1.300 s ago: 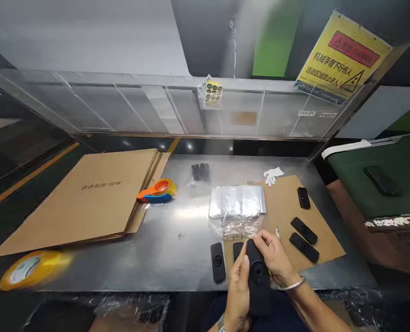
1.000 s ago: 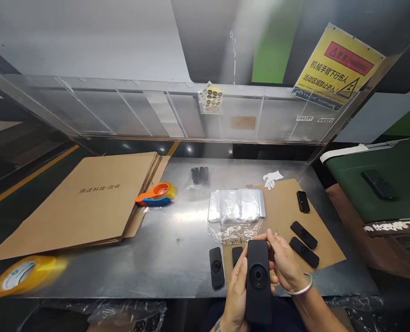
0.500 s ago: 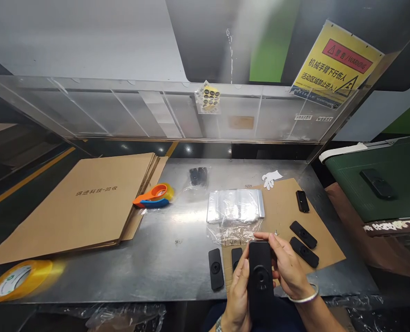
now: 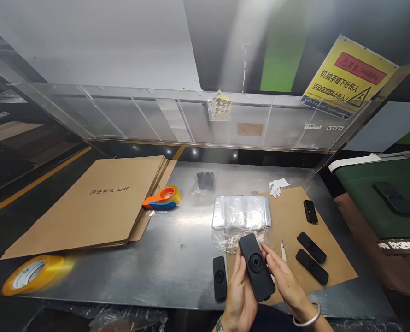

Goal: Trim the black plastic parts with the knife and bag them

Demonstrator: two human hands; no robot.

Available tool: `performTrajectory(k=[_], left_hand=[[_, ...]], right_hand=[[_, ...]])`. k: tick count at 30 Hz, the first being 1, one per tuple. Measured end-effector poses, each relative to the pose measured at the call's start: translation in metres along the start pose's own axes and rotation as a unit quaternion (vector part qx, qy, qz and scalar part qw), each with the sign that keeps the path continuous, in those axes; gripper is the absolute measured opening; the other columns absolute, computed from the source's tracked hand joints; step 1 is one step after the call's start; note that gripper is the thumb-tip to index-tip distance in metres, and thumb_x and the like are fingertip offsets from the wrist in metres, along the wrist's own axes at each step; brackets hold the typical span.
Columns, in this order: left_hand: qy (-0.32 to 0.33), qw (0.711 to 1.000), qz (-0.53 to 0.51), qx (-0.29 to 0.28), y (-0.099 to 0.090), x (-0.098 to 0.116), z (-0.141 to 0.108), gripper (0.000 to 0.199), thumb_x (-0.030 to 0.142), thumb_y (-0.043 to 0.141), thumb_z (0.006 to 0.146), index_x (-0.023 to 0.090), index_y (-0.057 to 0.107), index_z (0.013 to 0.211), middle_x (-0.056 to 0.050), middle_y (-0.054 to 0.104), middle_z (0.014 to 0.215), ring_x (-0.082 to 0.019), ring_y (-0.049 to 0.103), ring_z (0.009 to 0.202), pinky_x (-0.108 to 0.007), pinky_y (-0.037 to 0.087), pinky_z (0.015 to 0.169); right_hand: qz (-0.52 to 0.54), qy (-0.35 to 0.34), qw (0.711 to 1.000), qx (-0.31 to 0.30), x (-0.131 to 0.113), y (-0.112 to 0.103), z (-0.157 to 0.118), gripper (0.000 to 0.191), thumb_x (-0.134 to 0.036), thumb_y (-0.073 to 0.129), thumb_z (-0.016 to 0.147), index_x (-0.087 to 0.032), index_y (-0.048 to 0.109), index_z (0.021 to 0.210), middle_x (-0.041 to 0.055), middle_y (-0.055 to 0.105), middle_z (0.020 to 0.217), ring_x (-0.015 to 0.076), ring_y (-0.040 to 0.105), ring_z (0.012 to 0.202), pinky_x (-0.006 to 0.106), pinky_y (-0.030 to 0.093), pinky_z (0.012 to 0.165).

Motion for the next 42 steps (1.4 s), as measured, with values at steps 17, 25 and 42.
performTrajectory(k=[17, 25, 42], left_hand=[[0.031, 0.998, 0.018, -0.06, -0.002, 0.023, 0.014, 0.039, 0.017, 0.059, 0.077, 0.028, 0.056, 0.115, -0.003, 0.057, 0.123, -0.016, 0.047, 0.117, -0.025, 0.034, 0.099], [0.068, 0.971, 0.221, -0.064, 0.009, 0.034, 0.022, 0.056, 0.024, 0.069, 0.07, 0.022, 0.047, 0.122, -0.009, 0.062, 0.109, -0.02, 0.06, 0.096, -0.028, 0.045, 0.082], [0.041, 0.931, 0.346, -0.112, 0.063, 0.018, 0.053, 0.037, 0.049, 0.053, 0.077, 0.013, 0.064, 0.073, -0.002, 0.059, 0.059, -0.012, 0.053, 0.053, -0.023, 0.04, 0.051]], right_hand=[[-0.016, -0.04, 0.996, -0.075, 0.002, 0.004, -0.01, 0.04, -0.041, 0.061, 0.077, -0.018, 0.058, 0.109, 0.0034, 0.06, 0.081, 0.0116, 0.049, 0.062, 0.023, 0.039, 0.052], [0.01, -0.035, 0.996, -0.077, 0.019, -0.004, -0.008, 0.041, -0.047, 0.062, 0.074, -0.017, 0.057, 0.102, -0.0008, 0.054, 0.068, 0.008, 0.045, 0.053, 0.018, 0.034, 0.046], [0.071, -0.067, 0.991, 0.091, 0.0, -0.006, -0.035, 0.046, -0.054, 0.065, 0.067, -0.016, 0.062, 0.093, 0.0003, 0.057, 0.064, 0.0079, 0.045, 0.048, 0.017, 0.032, 0.04]])
Point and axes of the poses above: each hand's wrist, its own z-axis towards the middle knuckle, its own y-axis out of the palm, x = y × z, the point moved 4 cm from there along z, towards the middle knuckle
